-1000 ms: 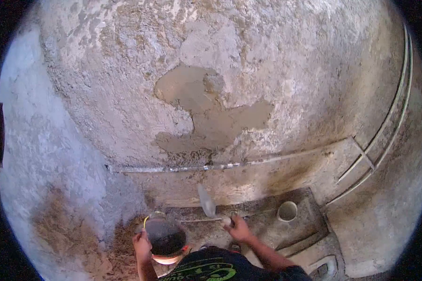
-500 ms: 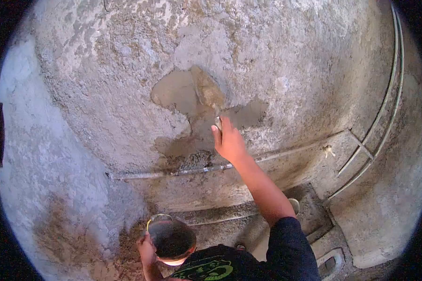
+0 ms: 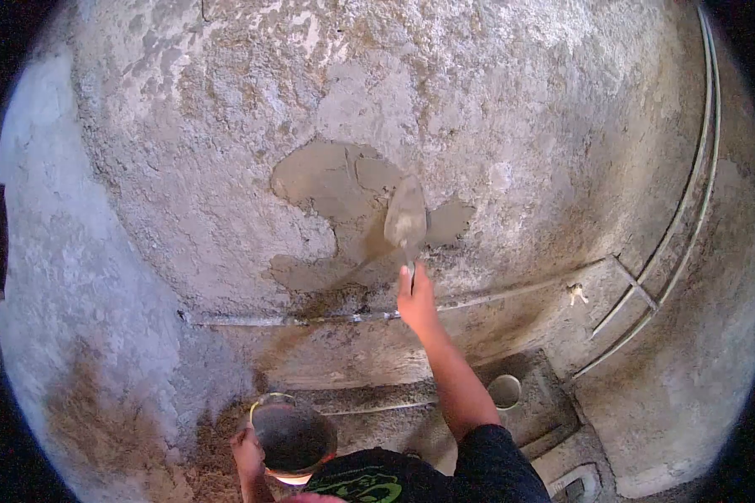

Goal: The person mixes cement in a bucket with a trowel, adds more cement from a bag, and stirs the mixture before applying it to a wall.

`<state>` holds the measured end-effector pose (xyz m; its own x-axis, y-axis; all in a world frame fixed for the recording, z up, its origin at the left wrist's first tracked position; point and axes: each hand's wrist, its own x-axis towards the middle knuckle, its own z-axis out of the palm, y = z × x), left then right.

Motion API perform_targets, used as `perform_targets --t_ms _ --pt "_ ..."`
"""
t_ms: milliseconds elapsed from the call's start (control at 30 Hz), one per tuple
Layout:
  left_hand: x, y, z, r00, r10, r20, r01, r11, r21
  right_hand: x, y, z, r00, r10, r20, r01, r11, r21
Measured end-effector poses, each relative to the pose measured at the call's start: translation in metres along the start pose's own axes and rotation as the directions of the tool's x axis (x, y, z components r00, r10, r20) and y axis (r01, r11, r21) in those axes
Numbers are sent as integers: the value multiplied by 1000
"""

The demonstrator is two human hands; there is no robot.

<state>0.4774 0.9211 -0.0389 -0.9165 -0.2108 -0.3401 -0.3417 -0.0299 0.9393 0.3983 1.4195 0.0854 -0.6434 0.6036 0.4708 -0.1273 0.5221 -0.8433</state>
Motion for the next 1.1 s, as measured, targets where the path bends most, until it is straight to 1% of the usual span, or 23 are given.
perform_targets --t_ms 33,100,133,200,233,267,300,333,367,400,467,500,533,567,600,667,733,800,900,967,1000,1067,1100 --pt "3 -6 -2 1000 2 1 -2 1000 -5 -8 0 1 1000 -6 0 6 1000 0" --pt "16 -27 3 978 -15 -208 2 998 -64 -17 -10 3 994 -92 -61 96 993 73" --pt "26 -39 2 978 -19 -210 5 998 -69 -13 -20 1 994 -96 -56 100 992 72" --pt "37 -49 -9 974 212 -73 -205 974 96 6 -68 -3 961 -260 -97 260 966 -17" --pt "33 -52 -12 976 205 -77 -196 975 108 18 -85 0 971 -233 -50 232 972 -27" --pt "24 -38 -5 974 185 -134 -165 976 142 31 -98 5 978 -208 -7 207 978 -36" --pt "18 -27 0 967 174 -189 -140 974 177 40 -101 13 980 -197 -14 196 980 -31" --pt "15 -22 -5 966 179 -185 -143 970 195 44 -101 23 963 -270 30 271 957 -101" --pt "14 -18 -7 982 113 -154 -93 987 130 45 -100 27 937 -340 78 349 922 -169" --pt "10 -13 -5 992 46 -114 -39 997 62 40 -100 23 940 -333 69 340 924 -173" --pt "2 -1 -1 992 41 -123 -29 995 96 24 -101 11 931 -269 248 325 918 -225" --pt "1 -4 -2 995 59 -76 -51 993 107 16 -95 5 932 -260 254 319 919 -230" --pt "-2 -5 -7 997 76 -30 -72 990 122 5 -86 -1 919 -233 319 328 899 -288" --pt "-4 -5 -9 997 71 -29 -67 989 129 -3 -79 -6 903 -206 378 344 874 -344" --pt "-8 -2 -6 998 53 -19 -51 994 94 -6 -76 -10 903 -205 376 343 873 -347" --pt "-5 -5 -5 999 34 -8 -33 998 60 -10 -72 -16 899 -276 339 413 790 -453" --pt "6 -16 -4 997 78 -6 -76 985 152 8 -84 -16 907 -302 295 411 788 -458" --pt "-1 -8 8 999 52 -4 -51 989 136 33 -94 -15 913 -326 245 406 788 -463" --pt "-7 7 22 1000 16 3 -17 992 122 55 -97 -12 936 -314 160 352 812 -466" --pt "-10 14 25 1000 0 5 0 991 133 50 -82 -6 956 -292 -5 257 851 -459" --pt "-10 18 27 1000 -2 9 1 992 124 46 -74 -3 957 -291 -10 254 852 -458" --pt "-10 21 27 1000 -19 13 17 993 121 24 -51 2 974 -167 -155 130 965 -227" --pt "-10 22 26 999 -26 35 23 996 91 12 -35 5 975 -161 -151 123 965 -231"
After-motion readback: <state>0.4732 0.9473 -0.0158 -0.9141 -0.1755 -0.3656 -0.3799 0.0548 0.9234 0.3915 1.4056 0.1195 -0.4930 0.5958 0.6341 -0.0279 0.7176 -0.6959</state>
